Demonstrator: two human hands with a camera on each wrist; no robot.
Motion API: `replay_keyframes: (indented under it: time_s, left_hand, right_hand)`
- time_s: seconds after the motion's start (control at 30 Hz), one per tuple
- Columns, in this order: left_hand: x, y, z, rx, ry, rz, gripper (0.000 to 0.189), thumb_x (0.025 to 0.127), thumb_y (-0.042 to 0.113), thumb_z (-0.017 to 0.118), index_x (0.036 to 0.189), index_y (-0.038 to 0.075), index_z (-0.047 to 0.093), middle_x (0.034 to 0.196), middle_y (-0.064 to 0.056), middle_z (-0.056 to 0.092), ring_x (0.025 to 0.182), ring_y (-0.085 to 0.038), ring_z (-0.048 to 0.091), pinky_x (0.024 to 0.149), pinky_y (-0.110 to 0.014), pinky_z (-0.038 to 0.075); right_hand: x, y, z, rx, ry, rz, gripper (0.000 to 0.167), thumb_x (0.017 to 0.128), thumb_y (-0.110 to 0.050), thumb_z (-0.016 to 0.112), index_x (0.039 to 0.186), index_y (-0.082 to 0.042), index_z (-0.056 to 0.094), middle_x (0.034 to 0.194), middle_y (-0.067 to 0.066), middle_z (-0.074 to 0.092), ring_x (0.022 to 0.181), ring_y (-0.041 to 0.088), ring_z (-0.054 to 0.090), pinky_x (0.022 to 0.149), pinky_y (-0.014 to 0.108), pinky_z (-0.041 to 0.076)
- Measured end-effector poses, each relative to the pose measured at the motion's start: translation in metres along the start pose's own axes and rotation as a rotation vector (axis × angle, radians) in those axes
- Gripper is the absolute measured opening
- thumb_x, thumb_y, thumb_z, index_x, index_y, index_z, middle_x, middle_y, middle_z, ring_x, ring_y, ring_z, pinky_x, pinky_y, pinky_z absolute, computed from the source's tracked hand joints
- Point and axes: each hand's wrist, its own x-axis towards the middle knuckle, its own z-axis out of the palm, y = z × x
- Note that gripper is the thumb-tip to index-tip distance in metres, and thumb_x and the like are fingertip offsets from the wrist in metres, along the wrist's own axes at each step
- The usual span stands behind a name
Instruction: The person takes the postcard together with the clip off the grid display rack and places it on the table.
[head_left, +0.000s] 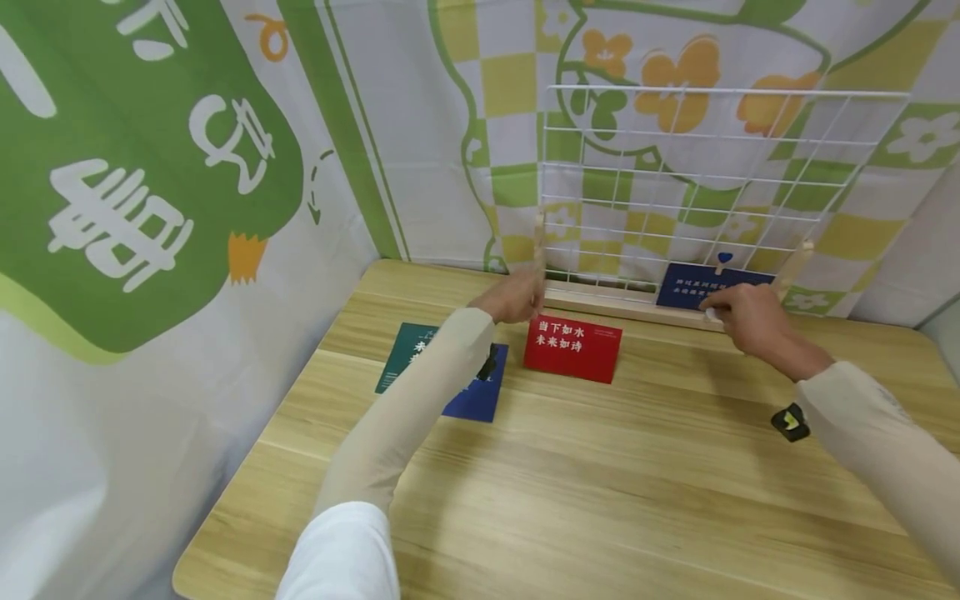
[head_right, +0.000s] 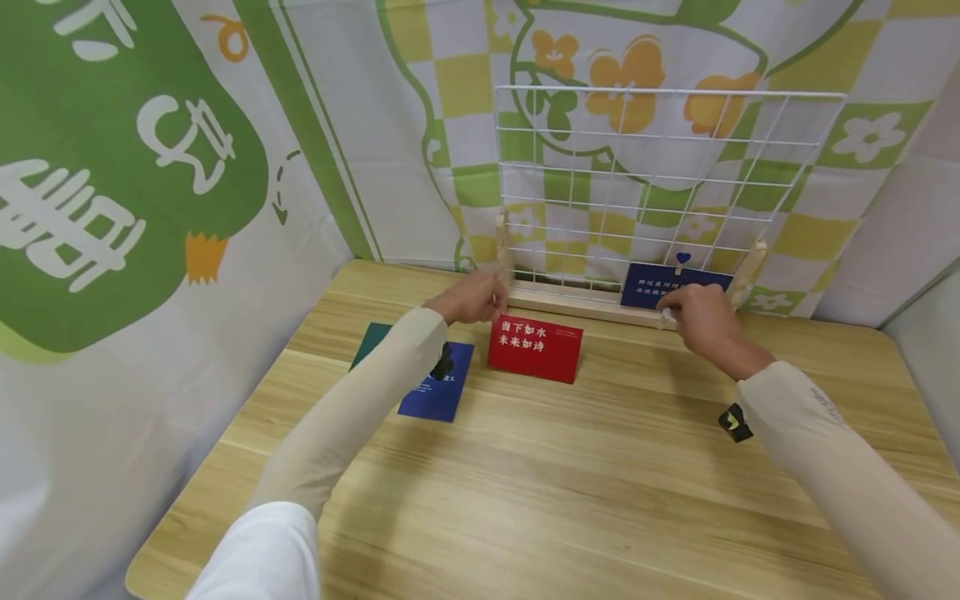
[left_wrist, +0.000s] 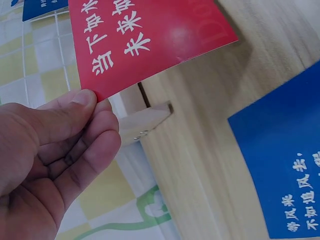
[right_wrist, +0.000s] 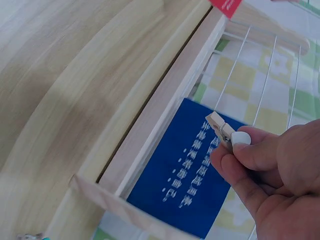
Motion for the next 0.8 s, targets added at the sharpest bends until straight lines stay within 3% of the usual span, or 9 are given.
replay_keyframes:
  time_s: [0.13, 0.3, 0.53, 0.8]
  left_hand:
    - [0.000, -0.006, 0.006, 0.013, -0.026, -0.011, 0.013, 0.087, -0.001, 0.065, 0.096, 0.006, 0.074, 0.105, -0.008, 0.070, 0.103, -0.023, 0.062, 0.091, -0.033, 0.051]
    - [0.001, -0.009, 0.011, 0.034, -0.035, -0.001, 0.013, 0.087, 0.001, 0.067, 0.095, 0.005, 0.075, 0.102, -0.009, 0.071, 0.101, -0.024, 0.063, 0.092, -0.032, 0.051]
    - [0.000, -0.009, 0.016, 0.046, -0.023, -0.003, 0.010, 0.086, 0.000, 0.066, 0.087, 0.005, 0.076, 0.093, -0.008, 0.071, 0.090, -0.021, 0.061, 0.084, -0.032, 0.051]
    - [0.004, -0.017, 0.025, 0.026, -0.068, -0.016, 0.017, 0.084, -0.003, 0.063, 0.078, 0.009, 0.073, 0.088, -0.005, 0.071, 0.087, -0.020, 0.062, 0.082, -0.030, 0.053]
  right_hand:
    - [-0.006, 0.012, -0.001, 0.025, -0.022, 0.021, 0.022, 0.093, 0.007, 0.053, 0.104, 0.007, 0.072, 0.099, 0.032, 0.069, 0.047, 0.014, 0.048, 0.049, 0.030, 0.038]
    - [-0.011, 0.027, -0.002, 0.001, -0.009, -0.007, 0.018, 0.090, 0.007, 0.057, 0.100, 0.007, 0.073, 0.094, 0.030, 0.070, 0.064, 0.032, 0.065, 0.057, 0.044, 0.050]
    - [-0.022, 0.040, -0.006, -0.020, -0.061, 0.032, 0.019, 0.090, 0.006, 0.059, 0.104, 0.007, 0.072, 0.096, 0.031, 0.069, 0.075, 0.040, 0.065, 0.065, 0.051, 0.052]
    - [-0.035, 0.060, -0.001, -0.058, -0.023, -0.028, 0.013, 0.083, 0.007, 0.066, 0.094, 0.006, 0.074, 0.090, 0.027, 0.071, 0.081, 0.045, 0.065, 0.075, 0.060, 0.049]
